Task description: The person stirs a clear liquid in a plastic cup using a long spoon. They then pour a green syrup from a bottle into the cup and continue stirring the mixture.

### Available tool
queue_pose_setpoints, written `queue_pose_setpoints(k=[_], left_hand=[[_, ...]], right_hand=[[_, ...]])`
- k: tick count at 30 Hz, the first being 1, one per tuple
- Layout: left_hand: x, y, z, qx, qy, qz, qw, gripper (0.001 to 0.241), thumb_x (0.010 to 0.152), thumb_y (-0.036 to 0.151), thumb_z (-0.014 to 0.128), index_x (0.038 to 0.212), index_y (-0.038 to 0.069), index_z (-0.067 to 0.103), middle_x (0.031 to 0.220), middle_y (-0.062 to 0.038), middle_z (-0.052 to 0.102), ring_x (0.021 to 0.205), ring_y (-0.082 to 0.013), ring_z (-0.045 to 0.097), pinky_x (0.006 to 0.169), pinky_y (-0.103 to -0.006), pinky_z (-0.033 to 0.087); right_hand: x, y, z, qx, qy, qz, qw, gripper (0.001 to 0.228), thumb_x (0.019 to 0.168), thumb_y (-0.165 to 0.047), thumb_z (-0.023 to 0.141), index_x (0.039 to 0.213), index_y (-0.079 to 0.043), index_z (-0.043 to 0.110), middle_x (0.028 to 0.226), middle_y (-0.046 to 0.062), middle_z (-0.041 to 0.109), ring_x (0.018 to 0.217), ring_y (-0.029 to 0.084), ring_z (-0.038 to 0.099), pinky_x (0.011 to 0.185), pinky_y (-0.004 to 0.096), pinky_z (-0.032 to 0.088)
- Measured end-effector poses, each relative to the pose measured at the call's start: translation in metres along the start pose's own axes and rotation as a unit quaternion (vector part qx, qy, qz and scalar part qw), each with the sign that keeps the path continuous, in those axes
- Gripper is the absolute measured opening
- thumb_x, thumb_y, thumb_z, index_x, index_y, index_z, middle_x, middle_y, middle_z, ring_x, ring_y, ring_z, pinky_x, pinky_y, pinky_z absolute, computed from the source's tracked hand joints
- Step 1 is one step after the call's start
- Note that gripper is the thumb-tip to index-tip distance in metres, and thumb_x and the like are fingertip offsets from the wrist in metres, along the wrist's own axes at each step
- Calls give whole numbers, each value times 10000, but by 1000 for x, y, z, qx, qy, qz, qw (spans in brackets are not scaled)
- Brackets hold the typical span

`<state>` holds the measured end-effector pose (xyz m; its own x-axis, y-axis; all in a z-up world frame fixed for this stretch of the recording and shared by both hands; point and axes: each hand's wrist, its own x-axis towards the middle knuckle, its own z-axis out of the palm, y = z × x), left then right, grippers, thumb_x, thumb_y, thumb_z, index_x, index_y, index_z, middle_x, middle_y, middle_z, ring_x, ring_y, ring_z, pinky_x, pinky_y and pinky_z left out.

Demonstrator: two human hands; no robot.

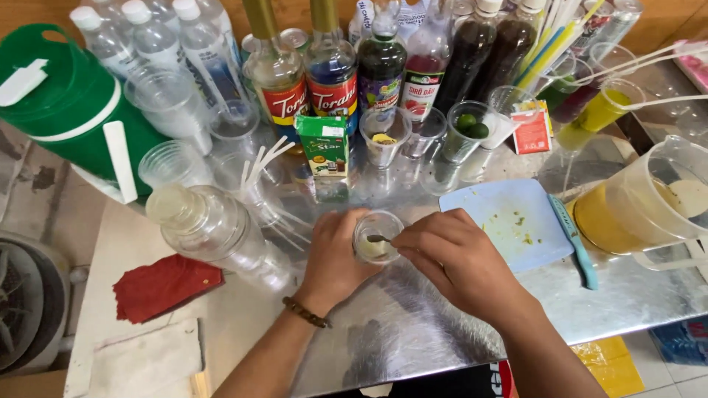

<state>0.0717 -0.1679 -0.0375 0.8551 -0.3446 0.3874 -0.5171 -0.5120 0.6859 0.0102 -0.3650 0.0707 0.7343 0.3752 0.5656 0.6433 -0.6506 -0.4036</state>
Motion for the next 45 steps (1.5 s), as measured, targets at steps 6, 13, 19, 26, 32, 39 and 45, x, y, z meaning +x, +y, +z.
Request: queue_pose_setpoints(k=[6,13,19,26,32,39,45], left_hand=[[0,-23,-6,-71,4,139,988,546,967,516,605,1298,81,609,1287,-99,687,1198,-276,654,1052,-434,479],[3,-26,-16,-126,-86,80,985,648,981,599,489,1382,94,548,1380,-121,648,1284,-294,632,1061,-418,512],[5,-28,-16,-104,-84,131,982,713,1003,640,350,1378,61,527,1329,-155,660,1254,-322,642,1020,-446,546],[4,-27,-17,-108,-96,125,982,605,990,517,447,1379,61,524,1361,-144,646,1277,-304,630,1056,-431,527],[5,-27,-17,-118,-124,97,981,607,933,472,498,1388,71,500,1371,-165,637,1278,-328,623,1063,-451,521],[5,-27,-19,-102,-129,90,982,664,996,617,401,1395,96,505,1377,-137,633,1289,-308,607,1055,-448,501],[5,-30,-16,-84,-125,105,983,515,888,261,760,1332,76,576,1351,-131,637,1280,-292,598,1049,-427,504]], right_hand=[[-15,-6,13,-77,-26,-76,994,127,1009,-113,598,1095,-50,668,1027,121,698,918,288,675,725,396,476],[-25,-28,43,-6,60,-5,998,183,999,-128,567,1089,-19,683,1051,132,726,928,287,708,839,380,567],[-30,-30,55,-21,87,14,996,145,985,-32,537,1054,37,644,991,169,697,851,302,673,776,369,578],[-22,-34,54,-24,80,4,996,138,981,-45,582,1073,33,650,1006,185,687,880,318,688,800,387,589],[-19,-33,49,-11,66,-13,998,139,973,-55,606,1070,33,654,1018,184,695,897,309,693,810,372,595],[-26,-29,47,-39,64,3,997,129,987,-30,562,1056,14,661,1033,172,678,902,293,682,813,371,572],[-26,-33,47,-47,74,-5,996,103,965,-58,617,1038,-6,668,1022,168,685,917,294,699,819,368,586]])
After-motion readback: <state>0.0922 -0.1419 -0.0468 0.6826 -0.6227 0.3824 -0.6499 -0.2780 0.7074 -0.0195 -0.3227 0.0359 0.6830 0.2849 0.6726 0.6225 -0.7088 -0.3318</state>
